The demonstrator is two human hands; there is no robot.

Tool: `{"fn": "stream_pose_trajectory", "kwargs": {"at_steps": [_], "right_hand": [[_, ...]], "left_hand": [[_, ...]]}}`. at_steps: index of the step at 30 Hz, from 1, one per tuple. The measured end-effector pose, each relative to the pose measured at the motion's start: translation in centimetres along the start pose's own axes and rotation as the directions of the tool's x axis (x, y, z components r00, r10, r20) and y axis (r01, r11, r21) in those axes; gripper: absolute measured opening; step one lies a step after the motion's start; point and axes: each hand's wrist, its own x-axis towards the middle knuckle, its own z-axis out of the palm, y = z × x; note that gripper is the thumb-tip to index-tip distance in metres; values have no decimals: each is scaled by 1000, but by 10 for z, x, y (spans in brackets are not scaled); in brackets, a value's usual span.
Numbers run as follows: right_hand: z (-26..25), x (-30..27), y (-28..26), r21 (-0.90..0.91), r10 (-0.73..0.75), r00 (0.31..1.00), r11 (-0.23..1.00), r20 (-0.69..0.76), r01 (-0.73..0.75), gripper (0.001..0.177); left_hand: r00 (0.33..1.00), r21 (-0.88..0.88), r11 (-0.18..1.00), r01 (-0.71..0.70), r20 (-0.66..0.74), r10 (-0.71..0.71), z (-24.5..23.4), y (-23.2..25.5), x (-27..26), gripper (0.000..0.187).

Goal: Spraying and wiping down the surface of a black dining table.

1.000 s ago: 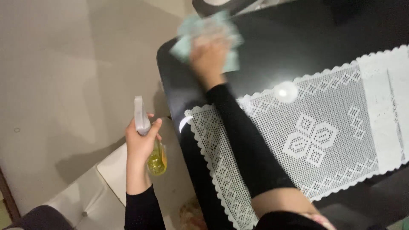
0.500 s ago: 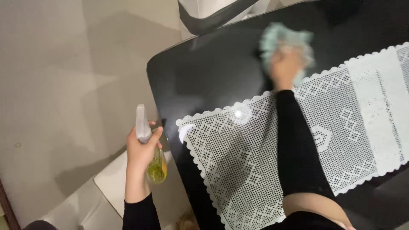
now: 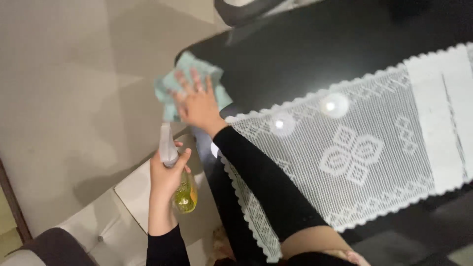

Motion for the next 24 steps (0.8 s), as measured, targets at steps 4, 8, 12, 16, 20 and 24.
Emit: {"fn": "stream_pose_trajectory", "kwargs": {"at_steps": [4,8,12,16,20,24], "right_hand": [[3,-56,93,51,-204,977,977,-52,207,52],[-48,-119,267,-212,158,971,958,-177,-195,59],[-157,-185,320,139,858,493,511,-147,-848,60],[-94,-201,324,-111,855,440,426,-274,-898,63],[-38,-155,201,-278,492,796,758,-352,-591,68],[-2,-147,45,58,115,903,993,-413,-100,58]], "left_hand": [[999,-17,1000,-21,35,21,8,3,-12,29],[999,3,1000,3,46,-4,23,5,-17,29],[997,15,1000,9,78,-10,20,-15,-19,29],[998,70,997,36,53,-40,14,-17,-35,29],[999,94,994,50,13,-51,9,-26,-54,29],[1000,36,999,0,-11,0,16,-27,-83,30]]}}
